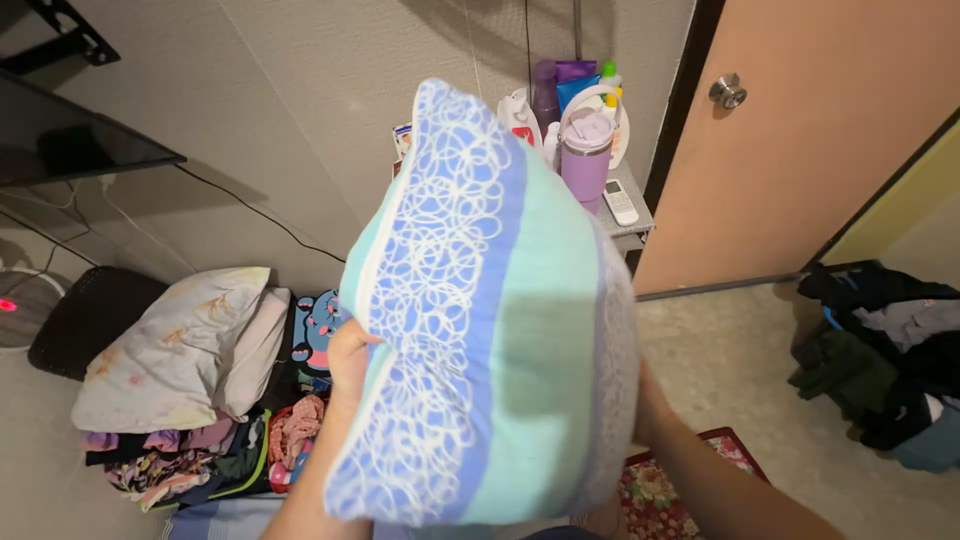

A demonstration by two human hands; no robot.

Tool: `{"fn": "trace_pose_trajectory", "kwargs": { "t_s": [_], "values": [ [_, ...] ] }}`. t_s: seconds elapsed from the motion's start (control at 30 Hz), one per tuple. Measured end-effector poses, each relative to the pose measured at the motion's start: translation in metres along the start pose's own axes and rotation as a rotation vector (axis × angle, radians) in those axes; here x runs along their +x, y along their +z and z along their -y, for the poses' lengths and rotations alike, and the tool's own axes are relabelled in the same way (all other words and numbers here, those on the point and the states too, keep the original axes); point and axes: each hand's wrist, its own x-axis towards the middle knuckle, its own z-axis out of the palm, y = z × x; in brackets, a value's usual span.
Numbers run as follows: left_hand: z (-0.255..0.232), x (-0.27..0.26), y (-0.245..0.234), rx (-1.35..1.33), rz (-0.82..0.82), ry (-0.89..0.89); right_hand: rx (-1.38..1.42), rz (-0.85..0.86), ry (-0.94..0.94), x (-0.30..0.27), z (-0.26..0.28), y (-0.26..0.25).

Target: The person arranges several pillows and a long bolster on a bed, then smooths the fitted sheet. They handle a patterned pillow, a blue pillow, a white pillow, a leaf-patterned pillow, and two long bolster pillows, placing them in order on the bed.

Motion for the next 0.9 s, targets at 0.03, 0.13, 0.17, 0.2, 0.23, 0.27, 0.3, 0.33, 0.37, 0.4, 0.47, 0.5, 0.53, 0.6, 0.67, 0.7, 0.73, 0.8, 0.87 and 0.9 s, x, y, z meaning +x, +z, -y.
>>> {"fn": "trace_pose_trajectory", "kwargs": {
  "t_s": [0.03,0.13,0.17,0.2,0.23,0.27,0.3,0.33,0.37,0.4,0.47,0.5,0.53,0.6,0.67,0.7,0.73,0.8,0.87,0.9],
  "values": [
    [-0.008,0.012,0.002,0.001,-0.004,-0.002,-0.004,0.001,0.002,0.006,0.005,-0.005],
    [-0.058,0.039,0.016,-0.484,-0.034,-0.69,0.092,-0.039,-0.053,0.019,0.012,-0.028],
    [-0.093,0.045,0.024,-0.455,-0.04,-0.804,0.144,-0.06,-0.085,0.023,0.013,-0.038],
    [-0.129,0.051,0.032,-0.423,-0.044,-0.92,0.196,-0.082,-0.115,0.026,0.015,-0.049],
    [-0.165,0.057,0.04,-0.425,-0.041,-0.92,0.197,-0.086,-0.117,0.031,0.014,-0.054],
    [-0.2,0.061,0.048,-0.376,-0.044,-1.096,0.249,-0.112,-0.147,0.033,0.012,-0.062],
    [-0.236,0.064,0.056,-0.322,-0.044,-1.271,0.3,-0.139,-0.177,0.035,0.01,-0.071],
    [-0.222,0.063,0.059,-0.328,-0.039,-1.272,0.3,-0.145,-0.18,0.032,0.014,-0.081],
    [-0.209,0.061,0.062,-0.059,0.185,-1.168,0.285,-0.191,-0.249,0.028,0.017,-0.091],
    [-0.197,0.06,0.062,0.211,0.399,-1.038,0.273,-0.232,-0.315,0.026,0.019,-0.097],
    [-0.169,0.055,0.072,0.294,0.466,-1.01,0.285,-0.248,-0.362,-0.007,0.043,-0.077],
    [-0.155,0.052,0.079,0.375,0.528,-0.982,0.293,-0.263,-0.41,-0.024,0.055,-0.068],
    [-0.129,0.045,0.08,0.37,0.535,-0.978,0.294,-0.271,-0.413,-0.019,0.05,-0.082],
    [-0.077,0.03,0.082,0.428,0.47,-0.96,0.291,-0.285,-0.482,-0.007,0.04,-0.106],
    [-0.109,0.039,0.087,0.385,0.428,-0.947,0.315,-0.325,-0.486,0.0,0.029,-0.135],
    [-0.125,0.043,0.089,0.346,0.382,-0.935,0.339,-0.36,-0.487,0.003,0.025,-0.15],
    [-0.133,0.046,0.093,0.341,0.382,-0.935,0.336,-0.363,-0.49,0.011,0.015,-0.162],
    [-0.147,0.051,0.1,0.336,0.344,-0.919,0.314,-0.404,-0.435,0.029,-0.006,-0.186],
    [-0.148,0.054,0.108,0.378,0.381,-0.96,0.368,-0.366,-0.383,-0.025,0.025,-0.147],
    [-0.148,0.055,0.112,0.424,0.421,-1.001,0.424,-0.327,-0.329,-0.052,0.039,-0.127]
  ]
}}
